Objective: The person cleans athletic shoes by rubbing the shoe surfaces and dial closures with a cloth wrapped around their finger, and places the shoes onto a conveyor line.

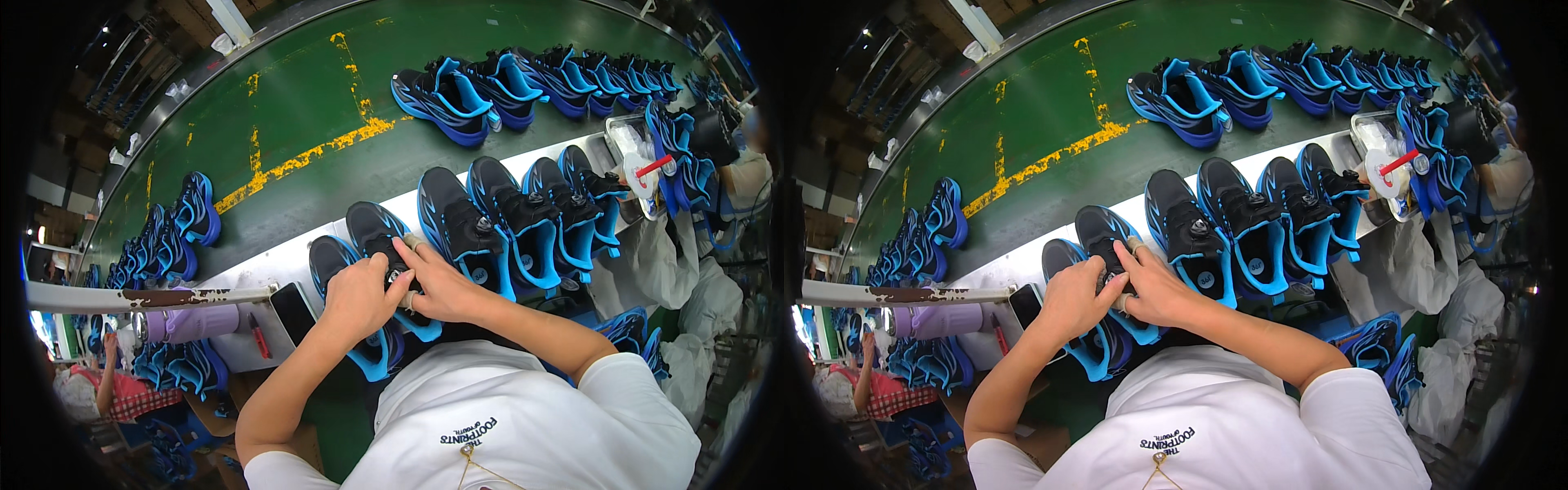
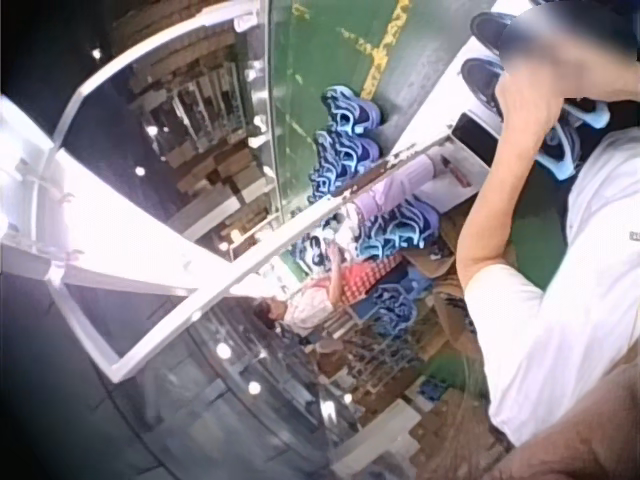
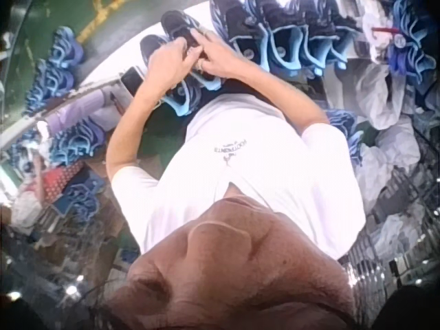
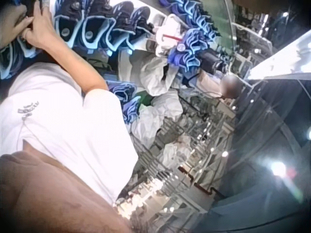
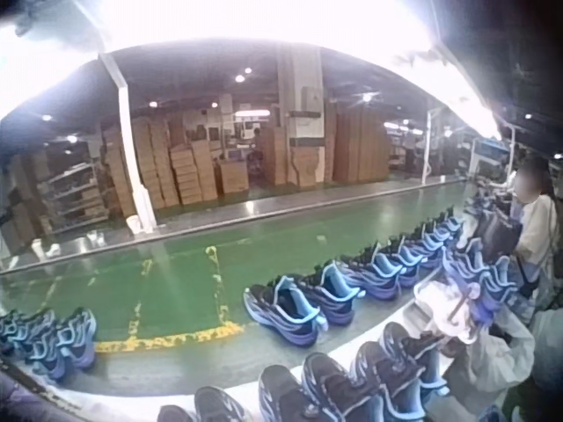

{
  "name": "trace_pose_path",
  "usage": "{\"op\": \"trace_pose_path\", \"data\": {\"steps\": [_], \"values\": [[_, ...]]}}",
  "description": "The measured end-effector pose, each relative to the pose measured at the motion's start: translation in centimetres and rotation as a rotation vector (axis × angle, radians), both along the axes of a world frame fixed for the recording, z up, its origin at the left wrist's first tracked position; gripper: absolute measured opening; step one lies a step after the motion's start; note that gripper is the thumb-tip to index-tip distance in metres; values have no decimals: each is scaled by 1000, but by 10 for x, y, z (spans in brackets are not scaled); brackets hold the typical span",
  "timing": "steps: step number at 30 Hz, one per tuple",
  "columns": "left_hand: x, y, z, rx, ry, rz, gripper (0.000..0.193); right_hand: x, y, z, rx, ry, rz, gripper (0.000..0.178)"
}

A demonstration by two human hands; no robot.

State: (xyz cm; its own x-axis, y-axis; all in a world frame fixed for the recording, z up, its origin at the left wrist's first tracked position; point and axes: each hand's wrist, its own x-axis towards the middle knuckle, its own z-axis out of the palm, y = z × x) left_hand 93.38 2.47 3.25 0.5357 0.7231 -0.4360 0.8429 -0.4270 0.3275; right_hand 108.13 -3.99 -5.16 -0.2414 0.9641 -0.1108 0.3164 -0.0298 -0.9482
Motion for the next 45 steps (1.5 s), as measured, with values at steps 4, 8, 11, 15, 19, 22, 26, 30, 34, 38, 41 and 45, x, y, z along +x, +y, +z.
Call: {"op": "trace_pose_path", "data": {"steps": [4, 8, 11, 15, 19, 22, 26, 30, 34, 38, 41, 45], "values": [[-2, 4, -4, -35, -20, 6, 47, 7, 3, 8, -107, 56, 32, 81], [3, 8, -7, -90, -29, 3, 46, 9, 3, 12, -120, 55, 33, 82], [2, 14, -14, -79, -85, -120, 39, 4, -3, 4, -68, 42, 14, 83], [6, 18, -21, 59, -251, -359, 34, 5, -10, -3, 40, 14, -31, 81], [10, 20, -13, -39, -179, -233, 38, 12, -7, 4, 41, 11, -80, 84], [-3, 6, -10, -5, -320, -96, 36, 14, -12, 16, 43, -47, -71, 80], [-9, -19, -2, 186, -482, -11, 34, 35, -8, 44, 7, -62, -20, 64], [-7, -67, 23, -105, -449, 231, 22, 41, -7, 30, 239, -115, -82, 53], [7, -105, 14, -886, -739, 807, 31, 38, 1, 44, 303, -260, -62, 43], [20, -101, 11, -1130, -1067, 1110, 41, 39, 10, 44, 327, -334, 37, 34], [28, -105, 3, -1177, -1199, 1182, 42, 51, 16, 43, 311, -321, 104, 33], [35, -106, -13, -1073, -1411, 1189, 46, 57, 24, 44, 271, -304, 151, 30]]}}
